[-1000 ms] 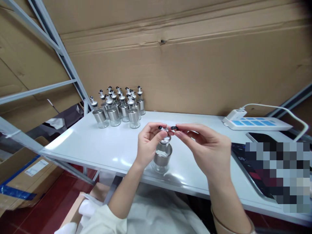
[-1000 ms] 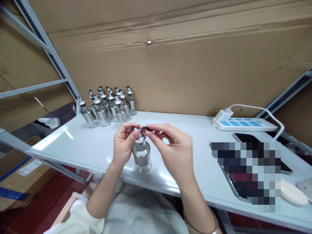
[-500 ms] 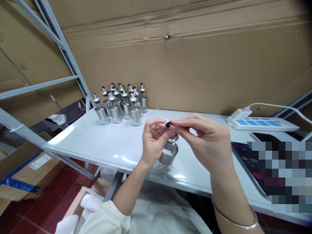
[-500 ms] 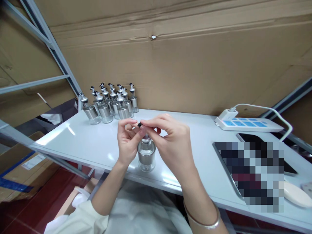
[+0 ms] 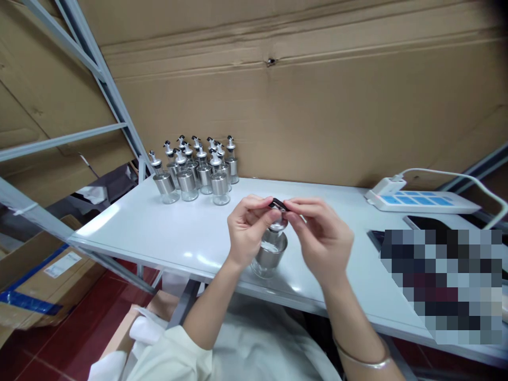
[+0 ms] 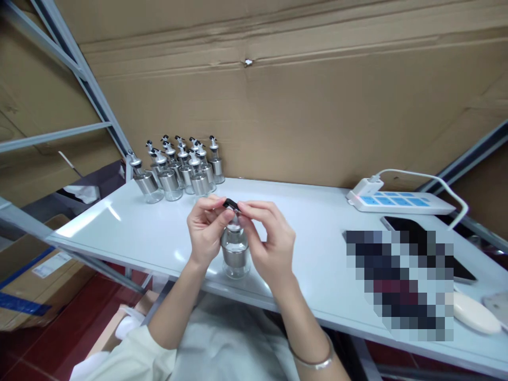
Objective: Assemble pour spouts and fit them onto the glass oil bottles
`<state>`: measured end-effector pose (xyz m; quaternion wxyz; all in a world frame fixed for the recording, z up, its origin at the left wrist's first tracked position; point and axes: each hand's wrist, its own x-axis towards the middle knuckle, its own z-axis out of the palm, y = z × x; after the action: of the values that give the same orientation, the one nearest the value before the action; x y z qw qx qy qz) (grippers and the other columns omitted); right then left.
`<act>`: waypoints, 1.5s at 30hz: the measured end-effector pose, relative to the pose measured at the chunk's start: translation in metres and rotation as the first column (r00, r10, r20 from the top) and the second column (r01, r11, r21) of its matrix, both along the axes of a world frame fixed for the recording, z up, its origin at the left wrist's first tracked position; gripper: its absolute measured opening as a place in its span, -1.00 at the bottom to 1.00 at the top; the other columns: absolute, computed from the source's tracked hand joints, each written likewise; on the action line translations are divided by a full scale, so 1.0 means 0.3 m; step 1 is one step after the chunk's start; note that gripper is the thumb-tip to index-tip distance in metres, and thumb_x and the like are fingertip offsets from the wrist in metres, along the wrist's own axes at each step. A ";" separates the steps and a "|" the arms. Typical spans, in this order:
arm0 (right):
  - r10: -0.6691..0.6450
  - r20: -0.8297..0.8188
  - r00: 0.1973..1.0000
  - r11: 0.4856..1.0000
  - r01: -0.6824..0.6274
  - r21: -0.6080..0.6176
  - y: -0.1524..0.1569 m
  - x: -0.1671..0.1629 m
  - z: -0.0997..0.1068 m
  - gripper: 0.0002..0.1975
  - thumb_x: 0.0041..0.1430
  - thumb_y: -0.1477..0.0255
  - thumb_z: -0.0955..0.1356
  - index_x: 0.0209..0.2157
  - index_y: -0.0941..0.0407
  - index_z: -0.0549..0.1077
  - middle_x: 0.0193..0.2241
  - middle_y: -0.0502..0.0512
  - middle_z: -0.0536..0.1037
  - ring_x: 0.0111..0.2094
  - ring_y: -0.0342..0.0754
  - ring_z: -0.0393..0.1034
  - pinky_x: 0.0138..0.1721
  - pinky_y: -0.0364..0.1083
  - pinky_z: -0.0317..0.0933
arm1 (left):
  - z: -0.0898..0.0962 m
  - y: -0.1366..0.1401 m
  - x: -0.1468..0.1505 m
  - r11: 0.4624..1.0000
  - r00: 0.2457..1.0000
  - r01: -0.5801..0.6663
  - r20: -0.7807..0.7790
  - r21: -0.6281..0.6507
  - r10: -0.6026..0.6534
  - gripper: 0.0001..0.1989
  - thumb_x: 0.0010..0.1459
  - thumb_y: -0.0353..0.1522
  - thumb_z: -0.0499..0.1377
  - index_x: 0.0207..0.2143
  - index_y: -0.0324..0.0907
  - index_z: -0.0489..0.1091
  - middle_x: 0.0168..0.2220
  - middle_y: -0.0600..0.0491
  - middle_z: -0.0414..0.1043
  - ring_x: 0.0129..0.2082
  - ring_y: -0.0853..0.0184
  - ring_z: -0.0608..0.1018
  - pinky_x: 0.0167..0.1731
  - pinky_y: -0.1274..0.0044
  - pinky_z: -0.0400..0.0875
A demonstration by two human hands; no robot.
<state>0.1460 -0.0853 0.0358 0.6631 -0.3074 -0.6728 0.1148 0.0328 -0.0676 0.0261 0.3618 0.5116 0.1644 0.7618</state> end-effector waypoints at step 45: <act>0.403 0.321 0.857 0.778 -0.137 -0.613 0.349 -0.268 -0.196 -0.10 0.13 0.13 0.28 0.31 0.28 -0.20 0.34 0.41 -0.21 0.35 0.16 -0.40 0.31 0.16 -0.39 | -0.087 0.273 -0.504 0.524 0.050 -0.824 -0.895 0.214 0.443 -0.55 0.26 -0.17 -0.08 0.07 -0.30 0.13 0.18 -0.30 0.05 0.21 -0.01 0.14 0.13 0.14 0.10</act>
<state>0.0657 0.0195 -0.0229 0.3486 -0.4062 -0.7753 0.3353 -0.1183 0.0144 0.0001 -0.0826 0.6145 0.6743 0.4011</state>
